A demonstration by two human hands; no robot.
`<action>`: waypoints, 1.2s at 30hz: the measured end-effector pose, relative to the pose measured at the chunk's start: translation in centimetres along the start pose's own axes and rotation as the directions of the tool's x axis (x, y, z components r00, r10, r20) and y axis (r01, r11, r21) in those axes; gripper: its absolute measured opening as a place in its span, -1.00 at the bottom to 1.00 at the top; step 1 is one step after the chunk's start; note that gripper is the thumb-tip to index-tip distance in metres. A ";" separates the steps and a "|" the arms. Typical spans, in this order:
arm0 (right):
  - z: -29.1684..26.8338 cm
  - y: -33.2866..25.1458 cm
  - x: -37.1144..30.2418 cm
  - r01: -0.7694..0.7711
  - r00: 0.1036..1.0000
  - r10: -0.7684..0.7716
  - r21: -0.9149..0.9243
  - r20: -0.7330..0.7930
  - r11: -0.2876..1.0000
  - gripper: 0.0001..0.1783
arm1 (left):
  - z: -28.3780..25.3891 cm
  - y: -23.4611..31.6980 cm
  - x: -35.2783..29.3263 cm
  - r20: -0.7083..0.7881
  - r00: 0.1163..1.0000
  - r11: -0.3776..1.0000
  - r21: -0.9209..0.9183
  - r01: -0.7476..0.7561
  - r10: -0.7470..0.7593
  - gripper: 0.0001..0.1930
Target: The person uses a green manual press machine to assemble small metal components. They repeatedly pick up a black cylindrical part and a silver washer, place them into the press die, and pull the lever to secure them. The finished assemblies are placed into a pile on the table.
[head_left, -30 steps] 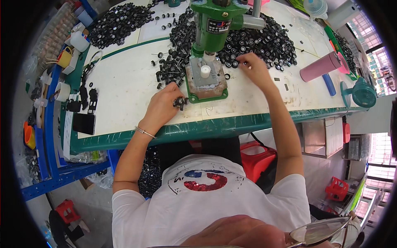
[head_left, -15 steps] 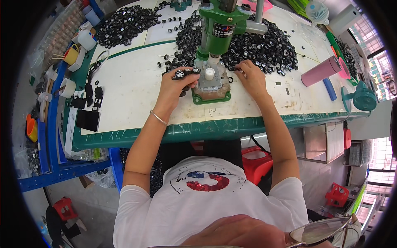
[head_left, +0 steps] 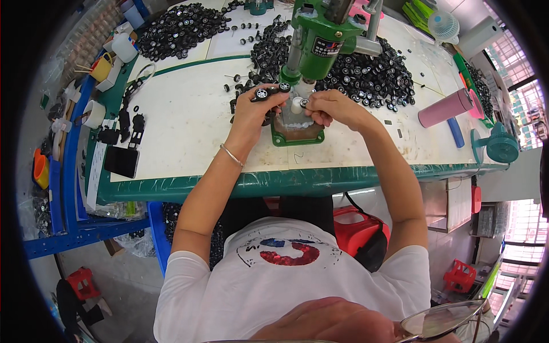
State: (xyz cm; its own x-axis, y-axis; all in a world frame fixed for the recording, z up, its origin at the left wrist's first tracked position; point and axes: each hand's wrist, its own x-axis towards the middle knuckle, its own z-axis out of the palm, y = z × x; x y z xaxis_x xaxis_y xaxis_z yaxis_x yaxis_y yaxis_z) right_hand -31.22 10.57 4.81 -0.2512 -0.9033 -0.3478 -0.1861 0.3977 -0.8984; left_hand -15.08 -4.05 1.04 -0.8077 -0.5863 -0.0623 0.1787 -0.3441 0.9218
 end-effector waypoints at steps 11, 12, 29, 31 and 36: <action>-1.9 -0.4 3.5 -0.329 0.935 0.296 0.169 0.195 0.929 -0.69 | 0.1 0.2 0.9 0.023 0.995 0.985 0.146 -0.097 0.095 -0.75; -1.9 -0.4 3.3 -0.338 0.930 0.293 0.205 0.220 0.919 -0.69 | 0.1 0.2 1.0 0.024 0.994 0.980 0.164 -0.112 0.109 -0.75; 2.7 2.4 0.7 0.359 0.871 -0.388 -0.149 -0.303 0.922 -0.56 | 0.5 -0.4 1.1 0.024 0.987 0.960 0.229 -0.159 0.157 -0.74; 2.5 2.4 0.3 0.380 0.870 -0.351 0.017 -0.347 0.925 -0.45 | 0.7 -0.5 1.0 0.052 0.977 0.946 0.246 -0.213 0.207 -0.77; -1.9 1.9 -1.3 0.420 0.772 -0.340 0.030 -0.536 0.907 -0.47 | 1.4 -1.0 1.4 0.128 0.961 0.903 0.330 -0.275 0.246 -0.78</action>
State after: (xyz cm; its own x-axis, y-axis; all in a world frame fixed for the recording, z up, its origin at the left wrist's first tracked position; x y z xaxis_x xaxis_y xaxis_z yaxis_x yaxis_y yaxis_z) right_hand -33.04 12.78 4.09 -0.6402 -0.7467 0.1808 -0.2457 -0.0240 -0.9691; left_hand -17.15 -3.49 0.58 -0.8040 -0.5540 0.2161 0.1984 0.0926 0.9757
